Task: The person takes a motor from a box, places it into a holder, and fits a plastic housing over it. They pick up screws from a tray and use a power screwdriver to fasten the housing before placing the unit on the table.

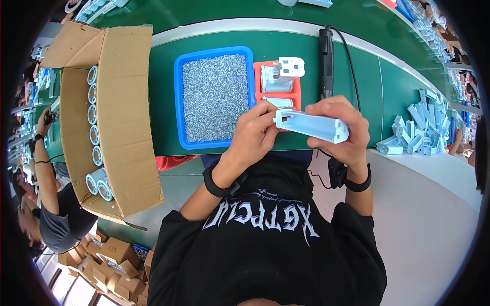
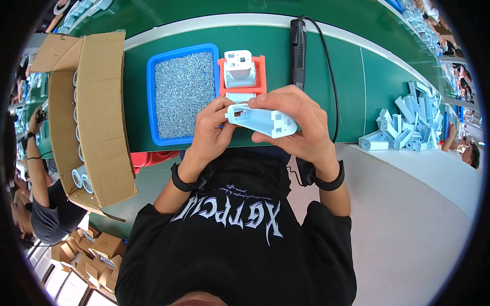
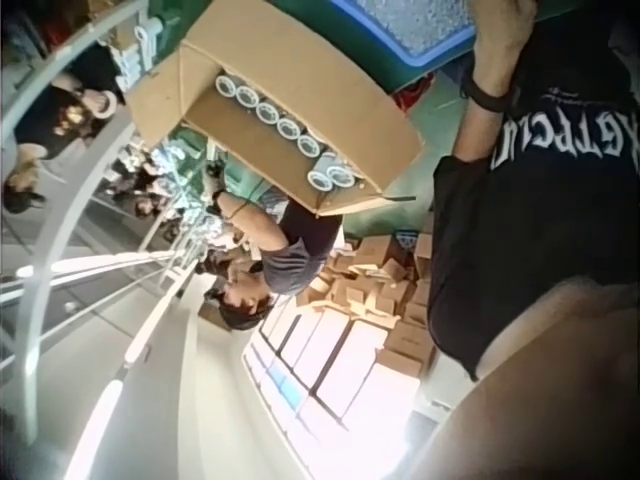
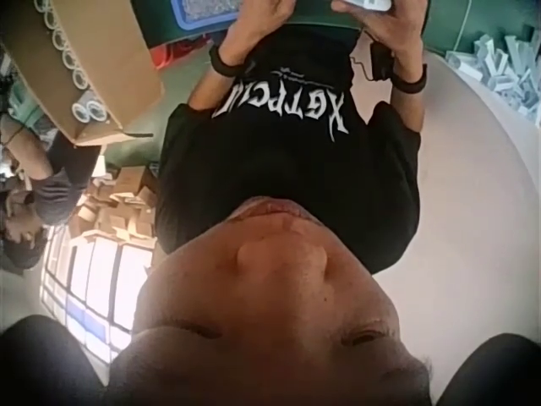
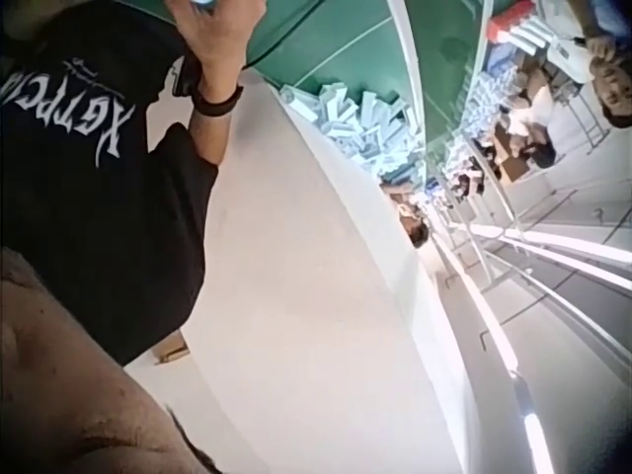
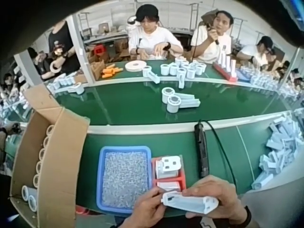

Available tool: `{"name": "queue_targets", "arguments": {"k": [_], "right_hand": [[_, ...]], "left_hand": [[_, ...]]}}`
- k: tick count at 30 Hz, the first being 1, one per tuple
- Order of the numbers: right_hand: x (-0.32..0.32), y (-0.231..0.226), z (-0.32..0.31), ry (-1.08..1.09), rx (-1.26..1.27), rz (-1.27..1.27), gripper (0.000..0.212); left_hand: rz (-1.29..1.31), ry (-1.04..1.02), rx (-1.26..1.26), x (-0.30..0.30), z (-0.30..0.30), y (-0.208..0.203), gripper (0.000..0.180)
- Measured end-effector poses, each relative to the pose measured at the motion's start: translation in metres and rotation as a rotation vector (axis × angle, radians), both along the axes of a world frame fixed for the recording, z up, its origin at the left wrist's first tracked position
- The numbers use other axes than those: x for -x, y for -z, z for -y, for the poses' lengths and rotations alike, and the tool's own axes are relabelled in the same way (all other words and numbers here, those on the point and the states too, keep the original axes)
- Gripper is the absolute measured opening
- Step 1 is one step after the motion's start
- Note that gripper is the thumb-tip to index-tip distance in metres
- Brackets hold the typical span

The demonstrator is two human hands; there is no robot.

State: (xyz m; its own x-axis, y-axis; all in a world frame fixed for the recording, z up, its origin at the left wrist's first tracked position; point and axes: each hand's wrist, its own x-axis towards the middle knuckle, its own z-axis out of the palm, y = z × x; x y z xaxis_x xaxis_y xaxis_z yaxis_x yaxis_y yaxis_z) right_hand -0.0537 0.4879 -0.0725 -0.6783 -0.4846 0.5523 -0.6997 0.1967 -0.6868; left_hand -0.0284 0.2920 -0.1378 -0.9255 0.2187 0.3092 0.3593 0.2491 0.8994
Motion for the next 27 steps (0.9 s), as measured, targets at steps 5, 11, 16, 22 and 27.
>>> {"name": "queue_targets", "arguments": {"k": [5,11,16,22,27], "right_hand": [[0.000,0.005,0.000,0.018,0.035,0.035,0.060],[-0.002,0.010,-0.005,0.027,0.066,0.069,0.058],[-0.006,0.023,-0.007,0.099,0.211,0.236,0.055],[-0.012,0.040,-0.009,0.155,0.440,0.519,0.055],[-0.015,0.047,-0.020,0.181,0.404,0.585,0.054]], "left_hand": [[-0.015,-0.005,0.022,-0.001,0.000,0.004,0.014],[-0.045,-0.001,0.074,-0.001,-0.004,0.002,0.012],[-0.057,-0.010,0.107,-0.001,-0.004,0.002,0.009],[-0.102,-0.020,0.224,0.000,-0.006,-0.005,0.006],[-0.062,0.012,0.324,0.000,-0.007,-0.017,0.007]]}}
